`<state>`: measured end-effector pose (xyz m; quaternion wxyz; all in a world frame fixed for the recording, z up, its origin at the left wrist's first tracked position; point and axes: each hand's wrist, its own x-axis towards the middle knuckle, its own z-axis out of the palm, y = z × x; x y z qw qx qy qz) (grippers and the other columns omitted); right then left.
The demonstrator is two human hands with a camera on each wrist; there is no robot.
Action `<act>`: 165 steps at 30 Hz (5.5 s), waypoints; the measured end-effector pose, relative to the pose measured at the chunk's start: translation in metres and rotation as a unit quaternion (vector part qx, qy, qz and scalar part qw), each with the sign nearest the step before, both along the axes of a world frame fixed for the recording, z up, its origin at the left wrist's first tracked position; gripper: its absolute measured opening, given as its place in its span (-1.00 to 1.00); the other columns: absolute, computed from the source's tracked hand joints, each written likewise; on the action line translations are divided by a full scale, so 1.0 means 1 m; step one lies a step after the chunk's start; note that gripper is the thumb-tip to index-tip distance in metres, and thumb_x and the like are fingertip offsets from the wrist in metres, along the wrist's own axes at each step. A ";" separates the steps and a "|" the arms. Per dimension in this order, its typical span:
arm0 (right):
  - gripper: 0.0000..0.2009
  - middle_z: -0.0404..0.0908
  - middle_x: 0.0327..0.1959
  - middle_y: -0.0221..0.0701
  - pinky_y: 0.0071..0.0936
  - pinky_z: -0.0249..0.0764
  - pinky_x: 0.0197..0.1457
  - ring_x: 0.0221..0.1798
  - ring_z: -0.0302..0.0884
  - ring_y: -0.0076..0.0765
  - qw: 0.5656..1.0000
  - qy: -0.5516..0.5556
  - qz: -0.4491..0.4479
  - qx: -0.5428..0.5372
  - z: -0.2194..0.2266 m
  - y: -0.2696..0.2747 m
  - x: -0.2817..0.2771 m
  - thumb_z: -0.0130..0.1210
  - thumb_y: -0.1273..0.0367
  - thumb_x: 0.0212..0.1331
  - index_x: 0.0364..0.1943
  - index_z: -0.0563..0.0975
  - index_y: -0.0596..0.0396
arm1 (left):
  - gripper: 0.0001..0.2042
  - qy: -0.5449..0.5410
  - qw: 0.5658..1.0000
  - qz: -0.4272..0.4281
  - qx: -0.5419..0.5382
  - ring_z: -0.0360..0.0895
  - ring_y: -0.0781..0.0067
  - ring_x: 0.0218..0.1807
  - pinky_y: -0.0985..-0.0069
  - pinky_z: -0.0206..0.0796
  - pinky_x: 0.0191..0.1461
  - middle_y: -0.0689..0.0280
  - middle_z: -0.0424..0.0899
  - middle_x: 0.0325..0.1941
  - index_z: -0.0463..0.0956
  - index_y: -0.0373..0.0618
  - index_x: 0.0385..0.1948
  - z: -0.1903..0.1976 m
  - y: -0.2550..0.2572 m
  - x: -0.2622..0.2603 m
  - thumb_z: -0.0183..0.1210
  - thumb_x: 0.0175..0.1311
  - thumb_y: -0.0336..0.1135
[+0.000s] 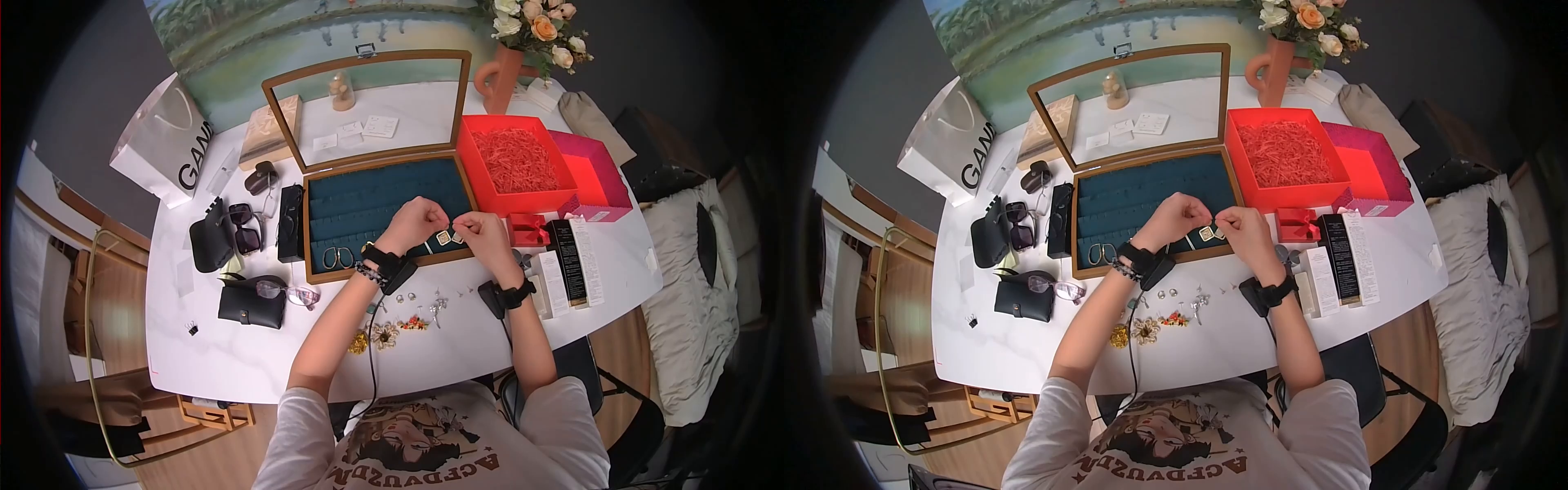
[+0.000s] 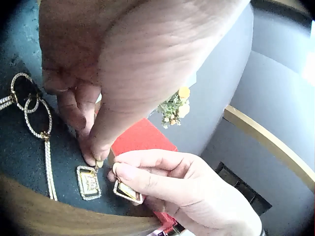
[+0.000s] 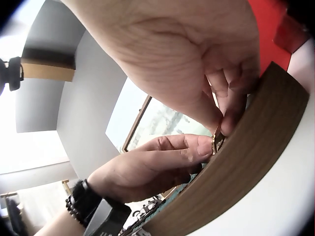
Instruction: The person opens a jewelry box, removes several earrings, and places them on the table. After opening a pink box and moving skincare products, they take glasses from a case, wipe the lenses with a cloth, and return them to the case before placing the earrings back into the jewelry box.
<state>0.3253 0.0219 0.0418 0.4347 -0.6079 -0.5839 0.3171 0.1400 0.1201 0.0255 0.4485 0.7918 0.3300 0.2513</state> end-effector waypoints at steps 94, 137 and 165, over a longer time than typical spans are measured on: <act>-0.82 0.63 -0.16 -0.30 -0.20 0.52 0.03 -0.03 0.60 -0.09 0.960 -0.246 0.069 0.114 0.008 -0.001 -0.063 0.23 0.43 0.28 -0.10 0.74 0.16 | -0.81 0.091 0.963 0.138 0.214 0.71 -0.04 -0.20 0.16 0.57 -0.07 0.04 0.67 -0.13 0.70 -0.25 -0.20 0.020 -0.052 -0.064 0.34 0.13 -0.53; -0.78 0.75 -0.39 -0.25 -0.40 0.52 -0.27 -0.41 0.67 -0.33 0.986 -0.148 0.067 -0.026 0.032 -0.113 -0.018 0.23 0.29 0.38 -0.16 0.70 0.18 | -0.85 0.127 0.983 0.029 0.127 0.73 0.09 -0.30 0.24 0.52 -0.27 0.16 0.76 -0.37 0.64 -0.13 -0.27 0.030 -0.158 -0.051 0.31 0.31 -0.26; -0.80 0.77 -0.23 -0.37 -0.62 0.62 -0.01 -0.16 0.70 -0.60 0.958 0.172 0.228 0.013 0.059 0.066 -0.140 0.26 0.43 0.39 -0.06 0.70 0.33 | -0.68 -0.146 0.979 0.133 -0.054 0.74 0.62 -0.19 0.64 0.56 -0.03 0.24 0.83 -0.25 0.56 -0.29 0.06 0.099 -0.008 -0.178 0.34 0.29 -0.58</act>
